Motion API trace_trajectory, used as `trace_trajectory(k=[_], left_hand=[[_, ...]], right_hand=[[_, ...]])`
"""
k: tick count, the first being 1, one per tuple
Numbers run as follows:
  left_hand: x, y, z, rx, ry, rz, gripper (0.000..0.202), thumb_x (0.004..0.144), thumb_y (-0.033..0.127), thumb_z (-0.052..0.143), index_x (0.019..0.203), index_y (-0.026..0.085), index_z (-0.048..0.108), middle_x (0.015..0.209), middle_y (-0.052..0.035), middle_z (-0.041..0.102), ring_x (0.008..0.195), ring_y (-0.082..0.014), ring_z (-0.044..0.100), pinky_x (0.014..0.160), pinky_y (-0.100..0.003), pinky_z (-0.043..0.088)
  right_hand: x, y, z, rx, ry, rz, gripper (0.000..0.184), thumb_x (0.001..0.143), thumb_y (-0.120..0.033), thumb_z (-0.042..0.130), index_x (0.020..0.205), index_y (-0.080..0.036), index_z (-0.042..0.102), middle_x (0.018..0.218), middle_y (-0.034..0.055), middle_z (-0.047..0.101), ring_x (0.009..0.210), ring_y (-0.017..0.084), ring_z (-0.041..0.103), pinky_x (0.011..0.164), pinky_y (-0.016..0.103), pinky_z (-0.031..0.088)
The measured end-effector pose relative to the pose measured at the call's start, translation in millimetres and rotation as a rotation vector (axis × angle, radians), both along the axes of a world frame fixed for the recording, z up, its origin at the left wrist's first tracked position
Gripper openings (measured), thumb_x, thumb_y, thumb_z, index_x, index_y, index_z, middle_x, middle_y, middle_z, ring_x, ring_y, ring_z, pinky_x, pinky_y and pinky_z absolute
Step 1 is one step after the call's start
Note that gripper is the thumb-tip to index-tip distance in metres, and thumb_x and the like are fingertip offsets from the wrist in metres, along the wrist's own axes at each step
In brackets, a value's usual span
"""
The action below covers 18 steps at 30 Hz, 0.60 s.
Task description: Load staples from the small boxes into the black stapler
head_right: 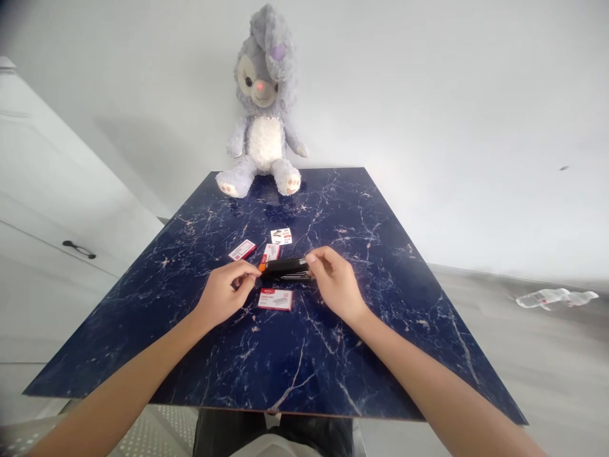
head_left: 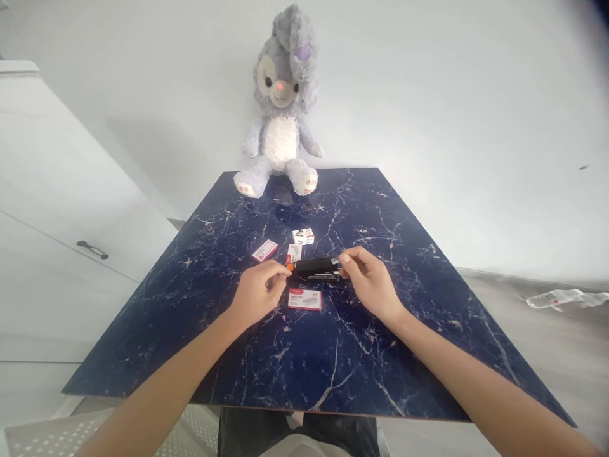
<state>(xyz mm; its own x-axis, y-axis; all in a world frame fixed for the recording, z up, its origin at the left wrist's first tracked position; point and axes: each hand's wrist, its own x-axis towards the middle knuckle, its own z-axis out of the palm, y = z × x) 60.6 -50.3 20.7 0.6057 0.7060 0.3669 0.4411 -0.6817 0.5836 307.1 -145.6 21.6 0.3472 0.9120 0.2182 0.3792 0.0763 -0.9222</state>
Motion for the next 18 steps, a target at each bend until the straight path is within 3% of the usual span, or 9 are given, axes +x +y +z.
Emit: trace_trajectory(k=[4, 6, 10, 14, 18], left_hand=[[1, 7, -4.8, -0.001, 0.031, -0.030, 0.030, 0.092, 0.028, 0.062, 0.121, 0.024, 0.067, 0.123, -0.0082, 0.071, 0.110, -0.0263, 0.066, 0.096, -0.039, 0.051], [2, 10, -9.0, -0.048, 0.074, -0.066, 0.037, 0.092, 0.028, 0.063, 0.129, 0.025, 0.063, 0.128, -0.0088, 0.069, 0.119, -0.0287, 0.063, 0.103, -0.044, 0.048], [1, 15, -13.1, -0.129, 0.074, -0.051, 0.034, 0.092, 0.031, 0.065, 0.125, 0.025, 0.066, 0.122, -0.0081, 0.072, 0.111, -0.0278, 0.067, 0.100, -0.044, 0.050], [-8, 24, -8.5, -0.216, 0.053, 0.008, 0.034, 0.092, 0.033, 0.064, 0.125, 0.025, 0.066, 0.106, -0.0064, 0.074, 0.096, -0.0253, 0.070, 0.090, -0.040, 0.054], [-14, 31, -2.2, -0.216, 0.105, 0.020, 0.034, 0.091, 0.034, 0.065, 0.123, 0.025, 0.066, 0.103, -0.0061, 0.074, 0.095, -0.0256, 0.070, 0.090, -0.041, 0.054]], right_hand=[[-2, -1, -3.2, -0.016, 0.036, 0.039, 0.029, 0.094, -0.050, 0.062, 0.093, -0.023, 0.068, 0.083, 0.0038, 0.073, 0.076, 0.021, 0.069, 0.072, 0.033, 0.055], [-2, -1, -4.9, -0.007, 0.067, 0.021, 0.028, 0.091, -0.050, 0.066, 0.099, -0.023, 0.068, 0.088, 0.0048, 0.074, 0.077, 0.021, 0.071, 0.073, 0.035, 0.057], [2, 1, -4.0, 0.010, 0.110, -0.042, 0.035, 0.088, -0.050, 0.070, 0.110, -0.022, 0.069, 0.092, 0.0057, 0.074, 0.075, 0.020, 0.071, 0.072, 0.035, 0.059], [5, 2, 0.5, 0.025, 0.110, -0.050, 0.035, 0.090, -0.053, 0.066, 0.104, -0.020, 0.069, 0.076, 0.0035, 0.071, 0.063, 0.017, 0.066, 0.061, 0.031, 0.055], [6, 3, -1.0, 0.022, 0.160, 0.015, 0.031, 0.090, -0.051, 0.067, 0.102, -0.022, 0.065, 0.074, 0.0016, 0.070, 0.067, 0.018, 0.068, 0.066, 0.033, 0.057]])
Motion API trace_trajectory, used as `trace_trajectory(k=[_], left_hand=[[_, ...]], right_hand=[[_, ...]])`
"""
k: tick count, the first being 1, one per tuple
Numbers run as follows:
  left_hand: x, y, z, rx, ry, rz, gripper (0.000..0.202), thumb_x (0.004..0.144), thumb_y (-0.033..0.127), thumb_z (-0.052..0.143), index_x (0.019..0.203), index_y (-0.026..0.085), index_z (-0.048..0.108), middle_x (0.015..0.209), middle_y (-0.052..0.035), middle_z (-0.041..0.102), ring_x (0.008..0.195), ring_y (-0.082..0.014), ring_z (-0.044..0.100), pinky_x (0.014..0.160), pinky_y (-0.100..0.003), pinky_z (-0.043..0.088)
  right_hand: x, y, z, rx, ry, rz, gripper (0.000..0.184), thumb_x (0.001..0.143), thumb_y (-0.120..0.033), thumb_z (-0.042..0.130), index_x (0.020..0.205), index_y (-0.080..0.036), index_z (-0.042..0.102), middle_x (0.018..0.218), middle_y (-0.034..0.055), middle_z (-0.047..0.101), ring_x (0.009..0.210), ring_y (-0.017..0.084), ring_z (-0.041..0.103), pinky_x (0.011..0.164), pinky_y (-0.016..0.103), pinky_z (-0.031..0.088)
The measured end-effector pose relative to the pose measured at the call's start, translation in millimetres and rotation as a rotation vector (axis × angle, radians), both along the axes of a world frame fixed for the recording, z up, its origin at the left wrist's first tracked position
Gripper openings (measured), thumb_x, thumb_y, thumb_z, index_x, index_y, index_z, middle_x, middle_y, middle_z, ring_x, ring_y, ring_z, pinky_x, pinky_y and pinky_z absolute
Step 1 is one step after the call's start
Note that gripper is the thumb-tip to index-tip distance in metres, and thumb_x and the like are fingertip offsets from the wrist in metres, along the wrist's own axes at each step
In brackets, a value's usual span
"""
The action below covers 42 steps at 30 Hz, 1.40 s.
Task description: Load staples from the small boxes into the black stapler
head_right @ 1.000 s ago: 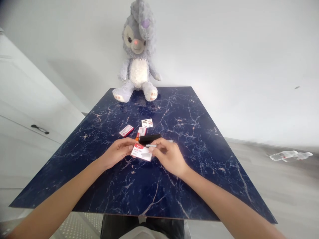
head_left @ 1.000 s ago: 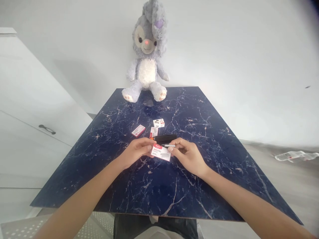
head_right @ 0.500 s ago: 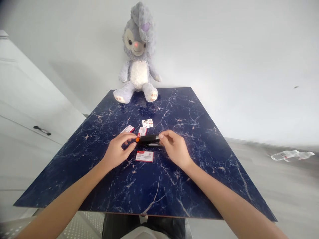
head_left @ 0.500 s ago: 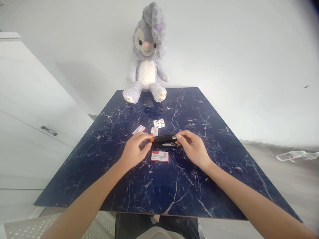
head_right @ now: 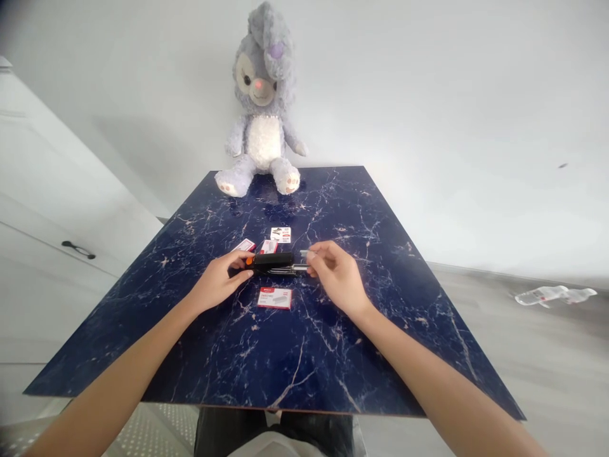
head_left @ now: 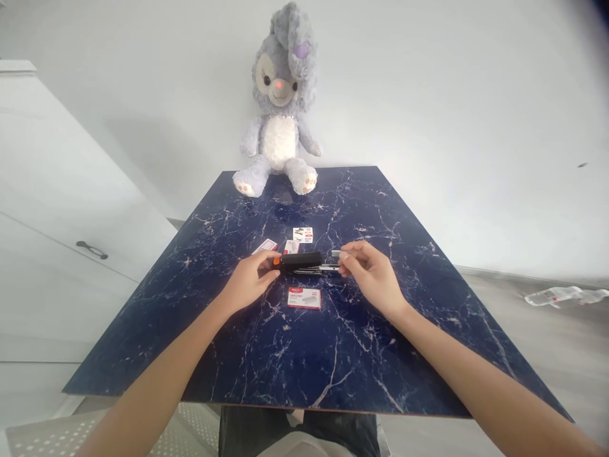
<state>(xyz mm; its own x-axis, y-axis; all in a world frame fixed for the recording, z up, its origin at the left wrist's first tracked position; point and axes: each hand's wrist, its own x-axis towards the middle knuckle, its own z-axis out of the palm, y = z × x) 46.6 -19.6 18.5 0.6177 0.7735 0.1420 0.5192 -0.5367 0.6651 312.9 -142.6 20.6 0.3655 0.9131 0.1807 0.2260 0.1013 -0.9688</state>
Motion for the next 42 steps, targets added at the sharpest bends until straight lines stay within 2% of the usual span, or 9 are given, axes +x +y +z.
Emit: trace_trajectory(k=[5, 8, 12, 16, 19, 26, 30, 36, 42], left_hand=[[2, -1, 0.6, -0.007, 0.007, -0.034, 0.047, 0.089, 0.039, 0.067, 0.134, 0.026, 0.061, 0.132, -0.0108, 0.067, 0.118, -0.0321, 0.064, 0.100, -0.048, 0.051], [0, 2, -3.7, -0.134, -0.064, -0.103, 0.047, 0.088, 0.038, 0.069, 0.133, 0.025, 0.063, 0.130, -0.0115, 0.069, 0.116, -0.0317, 0.066, 0.102, -0.050, 0.050], [-3, 7, -6.3, -0.267, -0.128, -0.169, 0.046, 0.086, 0.036, 0.072, 0.129, 0.024, 0.065, 0.127, -0.0116, 0.070, 0.115, -0.0310, 0.068, 0.104, -0.050, 0.050], [-1, 4, -2.5, -0.232, -0.096, -0.160, 0.043, 0.088, 0.034, 0.069, 0.130, 0.026, 0.065, 0.128, -0.0101, 0.070, 0.116, -0.0293, 0.067, 0.105, -0.047, 0.050], [1, 1, -0.6, -0.178, -0.075, -0.138, 0.041, 0.090, 0.033, 0.067, 0.130, 0.026, 0.064, 0.128, -0.0092, 0.070, 0.115, -0.0285, 0.067, 0.104, -0.046, 0.050], [2, 0, -4.3, -0.162, -0.086, -0.097, 0.043, 0.089, 0.033, 0.067, 0.130, 0.024, 0.064, 0.126, -0.0095, 0.071, 0.114, -0.0288, 0.068, 0.104, -0.047, 0.050], [3, 0, -4.4, -0.159, -0.086, -0.098, 0.042, 0.088, 0.033, 0.067, 0.130, 0.024, 0.064, 0.125, -0.0092, 0.071, 0.113, -0.0286, 0.068, 0.103, -0.047, 0.051], [2, -2, -2.0, -0.142, -0.041, -0.094, 0.042, 0.090, 0.032, 0.065, 0.131, 0.027, 0.062, 0.127, -0.0072, 0.070, 0.114, -0.0281, 0.068, 0.102, -0.046, 0.053], [4, 1, -2.6, -0.086, 0.002, -0.092, 0.041, 0.091, 0.032, 0.064, 0.132, 0.027, 0.061, 0.127, -0.0075, 0.070, 0.113, -0.0281, 0.068, 0.099, -0.047, 0.054]], right_hand=[[-2, -1, -5.0, -0.066, -0.061, 0.096, 0.029, 0.087, -0.050, 0.071, 0.099, -0.023, 0.069, 0.084, 0.0040, 0.075, 0.075, 0.021, 0.072, 0.069, 0.034, 0.058], [-3, -2, -5.5, -0.096, -0.105, 0.092, 0.030, 0.086, -0.050, 0.072, 0.097, -0.023, 0.071, 0.085, 0.0047, 0.076, 0.074, 0.022, 0.073, 0.068, 0.034, 0.059], [-2, -1, -6.3, -0.079, -0.088, 0.058, 0.032, 0.085, -0.049, 0.073, 0.105, -0.023, 0.071, 0.088, 0.0054, 0.077, 0.075, 0.022, 0.074, 0.069, 0.035, 0.061], [2, 1, -7.3, -0.068, -0.100, 0.037, 0.033, 0.088, -0.051, 0.069, 0.106, -0.023, 0.073, 0.083, 0.0050, 0.077, 0.074, 0.022, 0.074, 0.070, 0.036, 0.061], [6, 3, -5.4, -0.103, -0.213, 0.046, 0.032, 0.091, -0.053, 0.065, 0.102, -0.024, 0.074, 0.079, 0.0037, 0.077, 0.070, 0.022, 0.073, 0.065, 0.035, 0.058], [15, 4, 1.4, -0.137, -0.363, 0.057, 0.031, 0.094, -0.053, 0.060, 0.096, -0.027, 0.076, 0.073, 0.0006, 0.075, 0.061, 0.020, 0.069, 0.060, 0.032, 0.053], [20, 5, 3.8, -0.129, -0.492, 0.048, 0.029, 0.095, -0.051, 0.059, 0.095, -0.027, 0.075, 0.079, 0.0006, 0.076, 0.064, 0.019, 0.068, 0.060, 0.031, 0.050], [23, 5, 8.8, -0.187, -0.656, 0.231, 0.025, 0.097, -0.043, 0.056, 0.101, -0.026, 0.074, 0.090, 0.0005, 0.077, 0.075, 0.018, 0.069, 0.066, 0.030, 0.050], [18, 4, 5.8, -0.127, -0.817, 0.247, 0.021, 0.098, -0.040, 0.057, 0.100, -0.026, 0.073, 0.089, 0.0006, 0.075, 0.076, 0.018, 0.068, 0.068, 0.029, 0.047]])
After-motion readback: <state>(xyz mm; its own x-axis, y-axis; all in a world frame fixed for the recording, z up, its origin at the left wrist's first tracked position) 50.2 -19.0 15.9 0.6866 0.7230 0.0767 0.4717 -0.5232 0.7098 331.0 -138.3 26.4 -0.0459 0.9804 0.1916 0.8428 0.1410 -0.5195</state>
